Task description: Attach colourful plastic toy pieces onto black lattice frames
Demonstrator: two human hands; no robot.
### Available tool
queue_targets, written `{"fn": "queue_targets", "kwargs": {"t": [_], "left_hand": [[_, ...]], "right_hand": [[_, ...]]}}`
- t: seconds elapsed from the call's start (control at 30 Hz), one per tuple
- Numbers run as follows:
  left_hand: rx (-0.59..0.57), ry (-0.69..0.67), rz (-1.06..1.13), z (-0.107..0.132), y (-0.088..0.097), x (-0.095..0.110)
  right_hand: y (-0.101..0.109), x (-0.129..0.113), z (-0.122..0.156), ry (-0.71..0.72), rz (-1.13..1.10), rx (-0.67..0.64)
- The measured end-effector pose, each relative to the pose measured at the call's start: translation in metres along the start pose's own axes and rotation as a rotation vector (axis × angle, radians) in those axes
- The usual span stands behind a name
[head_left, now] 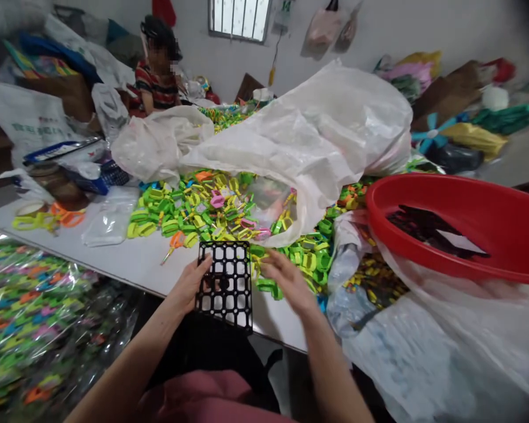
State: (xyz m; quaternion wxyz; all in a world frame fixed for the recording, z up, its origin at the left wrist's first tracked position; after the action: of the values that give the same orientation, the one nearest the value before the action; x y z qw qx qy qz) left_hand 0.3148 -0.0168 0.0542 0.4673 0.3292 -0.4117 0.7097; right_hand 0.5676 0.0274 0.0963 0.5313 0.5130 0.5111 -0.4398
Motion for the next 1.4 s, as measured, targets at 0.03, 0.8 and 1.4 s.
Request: {"fn": "queue_targets", "kwargs": {"t": [0.03, 0.8, 1.4], "left_hand": [[0.007, -0.019, -0.014, 0.002, 0.0, 0.001], [0.586, -0.217, -0.537, 0.013, 0.114, -0.05], [0.242, -0.434, -1.753, 0.021, 0.072, -0.06]], "right_hand": [[-0.031, 0.011, 0.002, -0.026, -0.052, -0.063], [-0.328, 0.017, -0.07, 0.264, 1.098, -0.931], [-0.239, 0.073, -0.034, -0.191, 0.035, -0.432]]}}
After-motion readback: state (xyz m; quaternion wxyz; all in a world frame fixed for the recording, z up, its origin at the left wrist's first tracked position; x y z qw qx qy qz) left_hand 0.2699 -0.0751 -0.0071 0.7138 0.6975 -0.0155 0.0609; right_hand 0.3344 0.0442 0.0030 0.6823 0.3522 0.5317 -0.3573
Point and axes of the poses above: each hand's wrist, its own z-axis away from the middle knuckle, its own y-axis out of the back of the hand, x = y × z, the point moved 5 cm from there along -z, towards the middle knuckle, and after that the axes turned 8 degrees about -z, right-handed, at the moved point
